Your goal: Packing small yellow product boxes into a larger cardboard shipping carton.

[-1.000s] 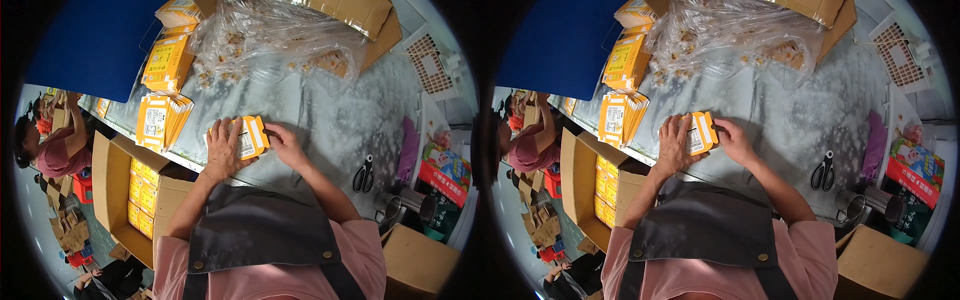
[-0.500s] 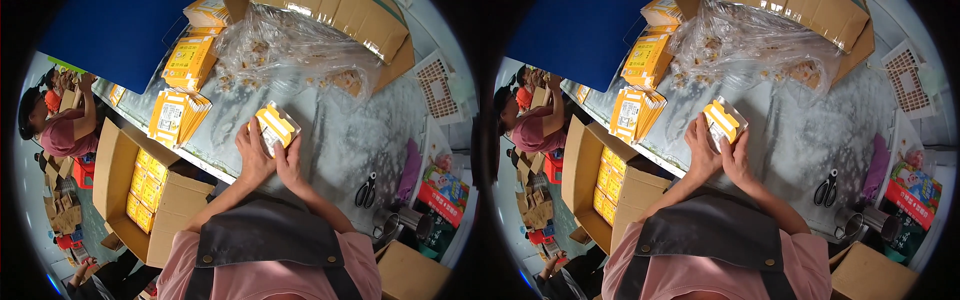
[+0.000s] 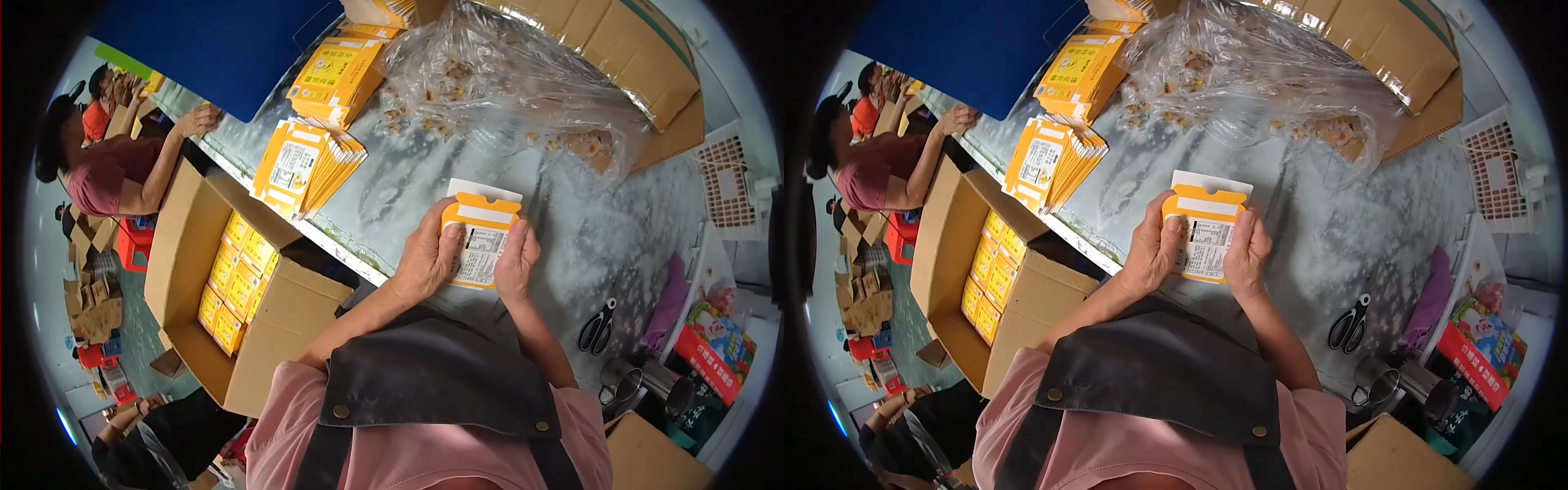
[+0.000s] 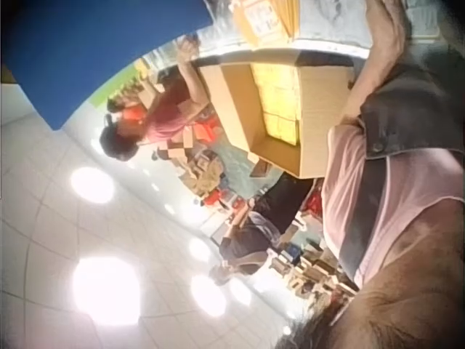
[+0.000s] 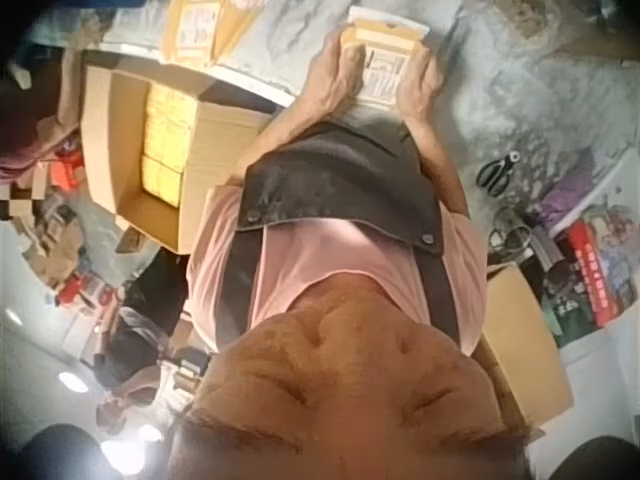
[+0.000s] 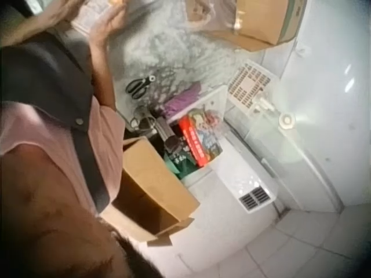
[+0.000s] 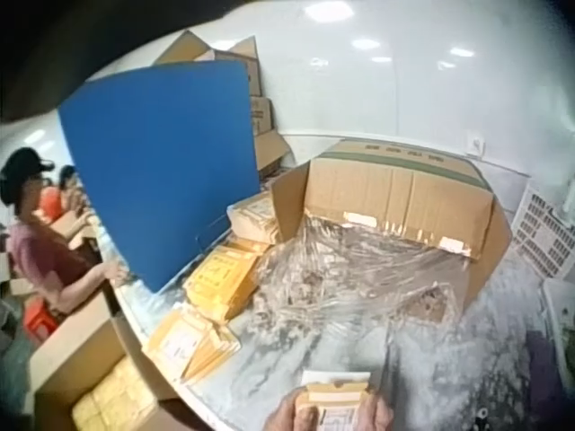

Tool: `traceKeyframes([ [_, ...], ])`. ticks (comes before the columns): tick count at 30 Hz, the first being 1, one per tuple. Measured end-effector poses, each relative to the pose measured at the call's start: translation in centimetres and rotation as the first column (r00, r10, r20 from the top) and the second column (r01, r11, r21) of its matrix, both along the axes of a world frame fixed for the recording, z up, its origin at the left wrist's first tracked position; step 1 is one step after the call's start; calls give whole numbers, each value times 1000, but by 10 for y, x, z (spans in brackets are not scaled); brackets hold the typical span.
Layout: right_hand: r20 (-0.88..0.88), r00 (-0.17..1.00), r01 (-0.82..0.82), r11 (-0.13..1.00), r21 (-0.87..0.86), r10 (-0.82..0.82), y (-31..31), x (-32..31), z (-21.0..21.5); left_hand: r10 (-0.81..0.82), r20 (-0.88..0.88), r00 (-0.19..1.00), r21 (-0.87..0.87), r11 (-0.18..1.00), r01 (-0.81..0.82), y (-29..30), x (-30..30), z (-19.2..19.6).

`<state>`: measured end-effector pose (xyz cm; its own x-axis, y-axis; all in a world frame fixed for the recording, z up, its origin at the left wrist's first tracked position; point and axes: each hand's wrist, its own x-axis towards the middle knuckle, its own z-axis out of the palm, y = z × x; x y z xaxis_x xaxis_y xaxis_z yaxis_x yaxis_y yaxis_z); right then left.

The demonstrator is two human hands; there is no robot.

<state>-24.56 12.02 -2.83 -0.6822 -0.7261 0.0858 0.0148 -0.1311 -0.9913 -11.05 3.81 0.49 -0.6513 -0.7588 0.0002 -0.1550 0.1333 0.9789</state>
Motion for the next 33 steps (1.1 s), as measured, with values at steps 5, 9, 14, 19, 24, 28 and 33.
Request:
traceKeyframes([
  [5,-279,959,21,996,-84,-43,3,1,19,100,-156,983,-143,982,-123,-1,5,-1],
  [9,-346,938,-33,993,-116,-10,4,7,33,165,-229,959,-172,963,-207,-2,8,10],
  [14,-584,809,-94,967,-238,-65,-10,4,38,305,-459,835,-152,899,-411,3,-5,17],
  [19,-673,739,-117,985,-130,-1,-9,2,54,190,-312,931,-279,919,-280,-4,13,11],
  [24,-626,777,-109,994,-30,67,-7,5,56,130,-263,956,-403,885,-231,-6,16,12],
  [28,-669,728,-192,981,10,149,-7,7,46,94,-391,916,-277,937,-214,-4,20,8],
  [33,-318,926,-273,942,-196,203,-6,26,28,94,-467,879,-302,918,-258,-7,31,6],
])
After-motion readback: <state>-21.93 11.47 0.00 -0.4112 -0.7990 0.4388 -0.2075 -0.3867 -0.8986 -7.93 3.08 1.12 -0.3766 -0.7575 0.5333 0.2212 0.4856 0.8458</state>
